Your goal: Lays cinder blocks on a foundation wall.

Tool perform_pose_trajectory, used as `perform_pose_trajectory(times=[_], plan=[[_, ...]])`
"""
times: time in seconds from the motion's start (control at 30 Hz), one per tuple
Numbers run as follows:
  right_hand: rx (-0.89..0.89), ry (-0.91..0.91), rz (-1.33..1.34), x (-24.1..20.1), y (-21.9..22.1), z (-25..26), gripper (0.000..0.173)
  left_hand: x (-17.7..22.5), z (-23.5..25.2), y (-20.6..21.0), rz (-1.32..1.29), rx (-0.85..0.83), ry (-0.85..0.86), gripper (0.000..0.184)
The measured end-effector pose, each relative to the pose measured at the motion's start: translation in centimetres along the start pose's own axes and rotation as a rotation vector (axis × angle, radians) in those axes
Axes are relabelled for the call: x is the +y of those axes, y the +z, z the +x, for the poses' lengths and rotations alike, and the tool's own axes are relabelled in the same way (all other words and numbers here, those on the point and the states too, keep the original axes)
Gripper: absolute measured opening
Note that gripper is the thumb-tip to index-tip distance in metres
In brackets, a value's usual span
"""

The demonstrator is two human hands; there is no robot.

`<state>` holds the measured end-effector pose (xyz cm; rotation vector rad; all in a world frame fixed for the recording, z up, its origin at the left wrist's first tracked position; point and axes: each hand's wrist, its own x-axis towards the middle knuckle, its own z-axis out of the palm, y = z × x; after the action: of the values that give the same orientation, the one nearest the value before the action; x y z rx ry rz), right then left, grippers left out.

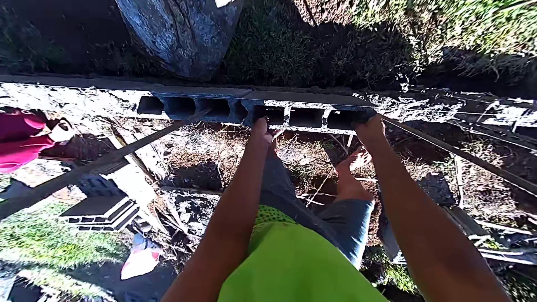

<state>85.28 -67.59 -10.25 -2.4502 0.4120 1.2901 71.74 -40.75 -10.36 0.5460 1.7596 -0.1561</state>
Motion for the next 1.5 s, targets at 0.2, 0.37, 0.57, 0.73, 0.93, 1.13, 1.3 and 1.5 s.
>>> perform_pose_trajectory(times=[0.2, 0.37, 0.57, 0.73, 0.93, 1.13, 1.3, 1.5], plan=[[-0.004, 0.011, -0.024, -0.2, -0.1, -0.1, 0.055, 0.0, -0.5, 0.1, -0.040, 0.014, 0.016, 0.035], [0.013, 0.115, 0.009, 1.4, -0.6, -4.9, 0.056, -1.0, -2.9, -1.5, 0.032, -0.054, -0.011, 0.039], [0.078, 0.224, 0.161, 8.6, 1.2, -13.1, 0.045, -4.9, -4.2, -3.7, 0.248, -0.263, -0.010, 0.035], [0.105, 0.356, 0.374, 16.1, 7.2, -16.7, 0.044, -8.7, -2.2, -4.2, 0.545, -0.173, 0.047, 0.052], [0.115, 0.579, 0.738, 24.8, 18.9, -16.4, 0.043, -14.5, 3.8, -2.5, 1.016, -0.286, 0.238, 0.047], [0.114, 0.837, 1.267, 28.2, 33.1, -14.8, 0.048, -21.6, 2.0, 4.0, 1.401, -0.384, 0.505, 0.047], [0.112, 0.935, 1.942, 25.1, 40.5, -13.2, 0.049, -32.5, 5.5, 11.6, 1.917, -0.137, 0.775, 0.043], [0.055, 1.009, 2.504, 22.2, 46.7, -5.5, 0.053, -48.3, 8.9, 14.3, 2.340, -0.285, 1.209, 0.046]])
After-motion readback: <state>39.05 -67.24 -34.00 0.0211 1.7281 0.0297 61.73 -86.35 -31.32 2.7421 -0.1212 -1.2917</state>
